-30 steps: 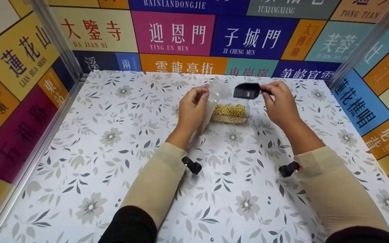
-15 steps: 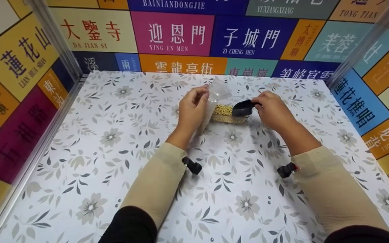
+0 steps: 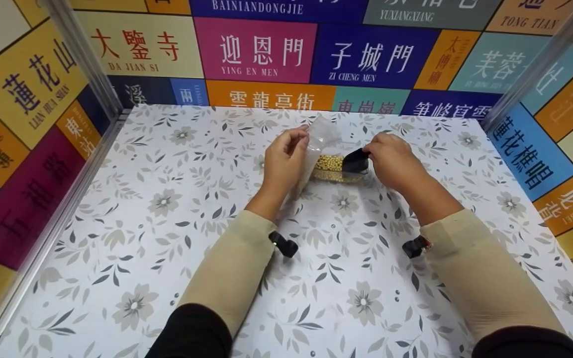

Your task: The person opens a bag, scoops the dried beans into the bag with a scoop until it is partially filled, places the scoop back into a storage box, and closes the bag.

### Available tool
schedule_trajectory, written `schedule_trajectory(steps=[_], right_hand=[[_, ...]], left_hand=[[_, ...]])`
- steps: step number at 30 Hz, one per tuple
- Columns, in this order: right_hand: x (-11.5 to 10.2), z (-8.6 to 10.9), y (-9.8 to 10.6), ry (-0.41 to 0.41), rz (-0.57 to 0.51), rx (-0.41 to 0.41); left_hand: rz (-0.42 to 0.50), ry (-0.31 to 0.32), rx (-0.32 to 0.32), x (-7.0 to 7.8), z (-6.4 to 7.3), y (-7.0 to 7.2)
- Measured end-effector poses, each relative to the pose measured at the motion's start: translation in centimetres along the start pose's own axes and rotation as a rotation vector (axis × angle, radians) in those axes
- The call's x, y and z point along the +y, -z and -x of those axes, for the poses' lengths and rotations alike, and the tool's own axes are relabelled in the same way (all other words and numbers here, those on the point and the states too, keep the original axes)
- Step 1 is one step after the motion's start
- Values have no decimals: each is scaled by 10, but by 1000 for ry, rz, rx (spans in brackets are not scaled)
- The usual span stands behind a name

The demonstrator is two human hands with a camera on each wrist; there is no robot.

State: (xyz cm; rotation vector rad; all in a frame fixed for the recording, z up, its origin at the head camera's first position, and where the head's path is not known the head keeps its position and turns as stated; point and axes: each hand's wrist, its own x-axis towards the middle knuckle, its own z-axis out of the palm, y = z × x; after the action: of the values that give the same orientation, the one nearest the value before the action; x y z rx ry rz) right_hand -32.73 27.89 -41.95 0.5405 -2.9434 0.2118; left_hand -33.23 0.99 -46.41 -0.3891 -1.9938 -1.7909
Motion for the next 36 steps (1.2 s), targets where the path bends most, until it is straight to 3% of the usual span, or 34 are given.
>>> schedule_trajectory(steps=[5,11,25,36], right_hand=[[-3,-2,-6,14,-17,-10],[-6,-4,-15,23,-109,14],[-15,-14,-38,-124,-371,-62],[-11,-12,-50,-194,-452,-50]], left_hand=[[19,-1,-7,0,0,-1],[45,8,-5,0,0,-1],[27,15,-12,-3,-1,0],[12,6,-15,-2,-1,1]])
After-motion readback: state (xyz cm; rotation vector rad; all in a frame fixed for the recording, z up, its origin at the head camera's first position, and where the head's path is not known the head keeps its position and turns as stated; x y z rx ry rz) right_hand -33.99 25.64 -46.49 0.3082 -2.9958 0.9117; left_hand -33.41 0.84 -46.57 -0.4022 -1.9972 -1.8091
